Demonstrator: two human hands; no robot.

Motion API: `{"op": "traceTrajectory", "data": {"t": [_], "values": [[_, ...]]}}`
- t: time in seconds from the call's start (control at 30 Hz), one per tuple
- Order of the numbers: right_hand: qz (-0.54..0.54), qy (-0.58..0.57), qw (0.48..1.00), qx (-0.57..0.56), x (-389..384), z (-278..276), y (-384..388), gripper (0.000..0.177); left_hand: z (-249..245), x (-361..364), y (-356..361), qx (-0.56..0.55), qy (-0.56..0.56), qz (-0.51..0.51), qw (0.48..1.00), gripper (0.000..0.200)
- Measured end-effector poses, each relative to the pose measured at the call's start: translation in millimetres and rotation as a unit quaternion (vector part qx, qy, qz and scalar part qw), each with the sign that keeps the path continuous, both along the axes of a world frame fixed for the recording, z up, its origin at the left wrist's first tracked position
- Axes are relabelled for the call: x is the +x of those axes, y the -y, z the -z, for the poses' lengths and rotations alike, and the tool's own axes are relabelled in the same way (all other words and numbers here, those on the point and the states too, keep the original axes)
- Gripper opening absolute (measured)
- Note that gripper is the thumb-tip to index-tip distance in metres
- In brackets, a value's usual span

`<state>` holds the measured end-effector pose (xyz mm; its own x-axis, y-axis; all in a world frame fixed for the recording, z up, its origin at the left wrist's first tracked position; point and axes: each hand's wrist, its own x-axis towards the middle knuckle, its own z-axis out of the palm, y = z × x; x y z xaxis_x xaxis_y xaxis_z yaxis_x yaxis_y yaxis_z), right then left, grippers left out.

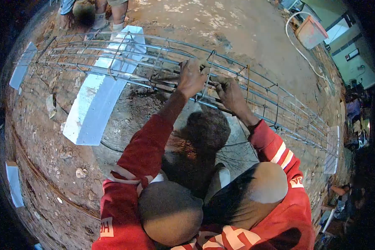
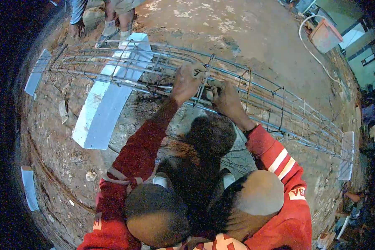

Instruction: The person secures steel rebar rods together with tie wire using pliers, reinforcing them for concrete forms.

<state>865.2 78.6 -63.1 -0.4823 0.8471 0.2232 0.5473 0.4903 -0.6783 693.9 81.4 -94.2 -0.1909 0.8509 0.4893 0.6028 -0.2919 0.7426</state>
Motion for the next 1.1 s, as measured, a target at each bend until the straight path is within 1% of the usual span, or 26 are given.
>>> {"op": "traceTrajectory", "data": {"t": [0.03, 0.07, 0.13, 0.17, 0.2, 0.27, 0.33, 0.4, 0.43, 0.47, 0.5, 0.53, 0.57, 0.6, 0.63, 0.67, 0.73, 0.77, 0.8, 0.83, 0.87, 0.9, 0.97, 1.0, 1.03, 1.1], "values": [[-0.053, 0.044, 0.993, 0.096, 4, -2, -9, 0.014, 2, 0, -3, 0.03, -0.003, 0.007, 1.0, 0.017], [-0.048, 0.045, 0.993, 0.093, 5, -10, -15, 0.014, 2, 0, -3, 0.028, -0.002, 0.013, 1.0, 0.017], [-0.115, 0.209, 0.97, 0.036, 6, -27, -22, 0.022, -2, 0, -5, 0.037, -0.011, 0.077, 0.996, 0.016], [-0.048, 0.206, 0.975, 0.067, 6, -29, -13, 0.02, 5, 2, -8, 0.083, -0.052, 0.035, 0.995, 0.01], [-0.048, 0.204, 0.975, 0.069, 7, -32, -9, 0.02, 9, 4, -7, 0.086, -0.054, 0.034, 0.994, 0.01], [-0.054, 0.238, 0.96, 0.14, 3, -35, -6, 0.013, -1, 9, 8, 0.168, -0.068, 0.012, 0.983, 0.009], [-0.054, 0.262, 0.953, 0.144, 5, -47, -11, 0.01, 0, 4, 6, 0.152, -0.097, 0.021, 0.983, 0.014], [-0.067, 0.315, 0.917, 0.235, 5, -97, 5, 0.01, -14, 7, 21, 0.125, -0.089, 0.045, 0.987, 0.02], [-0.07, 0.319, 0.916, 0.232, 1, -109, 3, 0.01, -16, 11, 20, 0.14, -0.097, 0.029, 0.985, 0.036], [-0.095, 0.34, 0.898, 0.264, -8, -119, -5, 0.012, -21, 14, 23, 0.138, -0.095, 0.03, 0.985, 0.036], [-0.119, 0.359, 0.878, 0.295, -17, -123, -17, 0.014, -24, 17, 27, 0.088, -0.069, 0.011, 0.994, 0.046], [-0.174, 0.316, 0.862, 0.355, -28, -122, -30, 0.014, -30, 18, 31, 0.038, -0.044, -0.007, 0.998, 0.057], [-0.23, 0.271, 0.839, 0.412, -38, -120, -45, 0.015, -37, 20, 34, 0.034, -0.043, -0.006, 0.998, 0.057], [-0.233, 0.272, 0.84, 0.409, -45, -118, -59, 0.015, -45, 21, 35, 0.019, -0.036, -0.026, 0.999, 0.065], [-0.187, 0.315, 0.854, 0.369, -52, -117, -73, 0.015, -48, 21, 36, 0.006, -0.029, -0.049, 0.998, 0.073], [-0.142, 0.358, 0.862, 0.328, -60, -114, -87, 0.016, -43, 20, 32, 0.004, -0.027, -0.052, 0.998, 0.073], [-0.114, 0.328, 0.903, 0.252, -42, -96, -119, 0.018, -31, 20, 26, 0.049, 0.021, -0.032, 0.998, 0.074], [-0.125, 0.334, 0.904, 0.236, -25, -87, -132, 0.018, -30, 18, 25, -0.012, -0.008, -0.04, 0.999, 0.073], [-0.149, 0.361, 0.903, 0.18, -12, -88, -134, 0.016, -27, 17, 22, -0.01, -0.005, -0.041, 0.999, 0.073], [-0.171, 0.386, 0.898, 0.124, 0, -89, -130, 0.015, -22, 16, 18, -0.036, 0.017, -0.043, 0.998, 0.063], [-0.153, 0.358, 0.919, 0.066, 15, -89, -118, 0.01, -19, 15, 14, -0.064, 0.038, -0.043, 0.996, 0.053], [-0.213, 0.313, 0.924, 0.054, 38, -78, -115, 0.01, -21, 12, 10, -0.063, 0.039, -0.042, 0.996, 0.053], [-0.203, 0.256, 0.944, -0.038, 46, -87, -55, 0.012, -29, 3, 0, 0.005, -0.035, -0.032, 0.999, 0.037], [-0.159, 0.257, 0.949, 0.085, 42, -98, -18, 0.011, -33, 0, -4, 0.008, -0.032, -0.033, 0.999, 0.037], [-0.139, 0.275, 0.94, 0.147, 36, -107, 6, 0.012, -36, -3, -6, -0.013, -0.055, -0.032, 0.998, 0.031], [-0.099, 0.355, 0.911, 0.184, 28, -112, 11, 0.011, -34, -1, -17, -0.062, -0.06, -0.054, 0.995, 0.027]]}}
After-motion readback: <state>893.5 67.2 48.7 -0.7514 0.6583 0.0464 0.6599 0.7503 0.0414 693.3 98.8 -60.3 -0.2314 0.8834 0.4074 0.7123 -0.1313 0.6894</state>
